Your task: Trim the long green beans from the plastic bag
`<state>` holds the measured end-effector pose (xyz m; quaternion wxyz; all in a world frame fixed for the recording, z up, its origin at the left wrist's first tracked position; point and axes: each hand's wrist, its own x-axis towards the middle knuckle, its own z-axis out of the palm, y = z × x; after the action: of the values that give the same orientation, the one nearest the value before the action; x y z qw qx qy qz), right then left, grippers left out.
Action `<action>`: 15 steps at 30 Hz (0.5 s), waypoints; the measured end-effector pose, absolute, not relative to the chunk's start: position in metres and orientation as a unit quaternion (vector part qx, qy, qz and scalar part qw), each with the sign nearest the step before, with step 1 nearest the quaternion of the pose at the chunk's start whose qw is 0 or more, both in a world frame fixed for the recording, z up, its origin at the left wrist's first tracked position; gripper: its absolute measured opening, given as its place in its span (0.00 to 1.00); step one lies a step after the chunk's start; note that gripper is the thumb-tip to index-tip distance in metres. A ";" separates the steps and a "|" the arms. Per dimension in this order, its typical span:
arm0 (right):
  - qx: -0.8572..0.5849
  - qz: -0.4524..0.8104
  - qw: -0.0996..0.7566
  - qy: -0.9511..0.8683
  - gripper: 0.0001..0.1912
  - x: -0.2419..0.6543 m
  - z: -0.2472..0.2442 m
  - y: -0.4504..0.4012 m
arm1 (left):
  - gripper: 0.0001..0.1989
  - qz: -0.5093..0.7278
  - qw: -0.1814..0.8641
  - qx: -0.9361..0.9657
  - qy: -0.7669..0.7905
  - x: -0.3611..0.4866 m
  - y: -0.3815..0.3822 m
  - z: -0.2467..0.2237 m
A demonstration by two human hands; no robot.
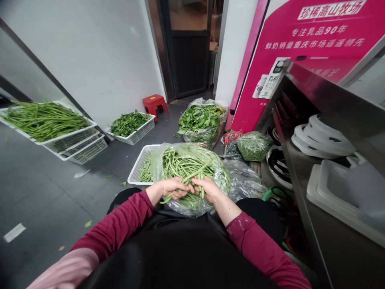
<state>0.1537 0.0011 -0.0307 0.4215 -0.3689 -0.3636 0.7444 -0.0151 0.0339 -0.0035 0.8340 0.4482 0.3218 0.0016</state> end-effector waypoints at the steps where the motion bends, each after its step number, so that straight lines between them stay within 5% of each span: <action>1: -0.383 0.737 0.413 -0.374 0.09 0.153 -0.030 0.002 | 0.14 0.002 0.833 0.450 0.322 -0.014 0.034 -0.005; 10: -0.463 0.637 0.506 -0.352 0.09 0.166 -0.033 0.009 | 0.24 0.084 0.752 0.540 0.370 -0.026 0.041 -0.005; 15: -0.443 0.714 0.433 -0.326 0.12 0.183 -0.029 0.005 | 0.20 0.093 0.700 0.603 0.370 -0.045 0.046 -0.002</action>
<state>0.1827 0.0053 -0.0288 0.4327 -0.4428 -0.3261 0.7144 -0.0451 0.0463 -0.0016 0.7004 0.6029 0.3704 0.0932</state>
